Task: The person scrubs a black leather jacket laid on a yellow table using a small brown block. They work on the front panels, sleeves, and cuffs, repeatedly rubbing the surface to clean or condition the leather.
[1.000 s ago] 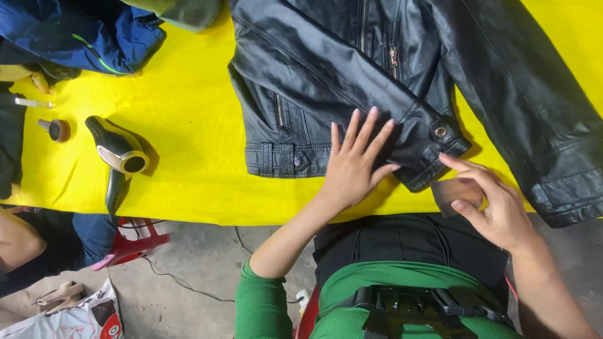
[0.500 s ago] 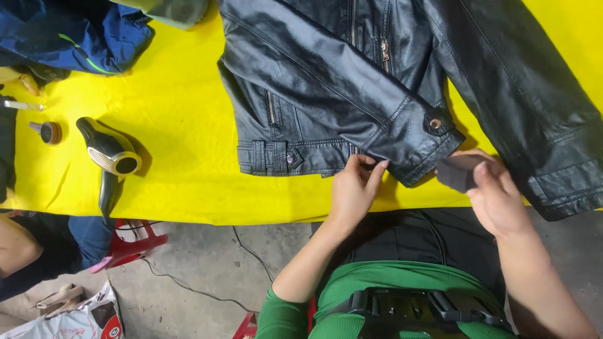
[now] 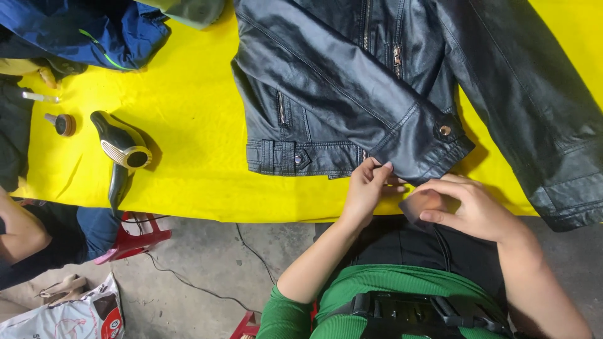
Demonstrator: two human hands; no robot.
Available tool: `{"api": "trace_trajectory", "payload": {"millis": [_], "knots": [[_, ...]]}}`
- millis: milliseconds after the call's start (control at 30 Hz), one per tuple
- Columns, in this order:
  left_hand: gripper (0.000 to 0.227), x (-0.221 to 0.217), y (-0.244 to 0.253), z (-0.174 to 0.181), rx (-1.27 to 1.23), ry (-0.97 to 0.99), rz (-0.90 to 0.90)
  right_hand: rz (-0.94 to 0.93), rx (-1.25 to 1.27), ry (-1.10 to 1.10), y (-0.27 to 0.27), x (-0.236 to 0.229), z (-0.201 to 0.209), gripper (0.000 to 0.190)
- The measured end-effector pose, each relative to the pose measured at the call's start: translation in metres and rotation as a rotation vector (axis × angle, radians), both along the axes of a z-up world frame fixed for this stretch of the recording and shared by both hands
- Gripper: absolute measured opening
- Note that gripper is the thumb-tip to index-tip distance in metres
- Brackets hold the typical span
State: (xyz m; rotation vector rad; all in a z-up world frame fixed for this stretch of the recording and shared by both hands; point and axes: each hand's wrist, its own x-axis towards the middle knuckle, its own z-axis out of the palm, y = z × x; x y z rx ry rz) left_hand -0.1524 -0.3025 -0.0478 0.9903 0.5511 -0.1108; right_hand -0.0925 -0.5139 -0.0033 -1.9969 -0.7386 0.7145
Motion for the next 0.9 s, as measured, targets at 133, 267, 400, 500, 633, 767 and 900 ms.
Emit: {"api": "trace_trajectory", "payload": {"millis": [133,267,400,500,633,767,900], "knots": [[0.015,0.001,0.009,0.028,0.609,0.128,-0.217,0.069,-0.342,-0.049,0.002,0.005,0.004,0.052],[0.016,-0.001,0.028,0.063,1.284,0.037,-0.348,0.086,-0.34,-0.003,0.003,0.002,0.002,0.062],[0.032,0.029,0.06,0.072,1.86,-0.324,-0.137,0.105,-0.3,-0.059,-0.014,-0.007,0.009,0.069],[0.058,0.044,0.069,0.066,1.937,-0.319,-0.246,0.017,-0.152,-0.251,-0.033,-0.009,0.026,0.065],[0.081,0.043,0.061,0.056,1.939,-0.269,-0.337,-0.038,0.065,-0.535,-0.015,0.002,0.054,0.047],[0.097,0.037,0.065,0.032,2.07,-0.107,-0.422,0.062,-0.076,-0.5,-0.002,0.006,0.028,0.055],[0.108,0.04,0.066,0.041,2.047,-0.094,-0.47,0.063,-0.279,-0.295,-0.012,0.005,0.013,0.09]]}}
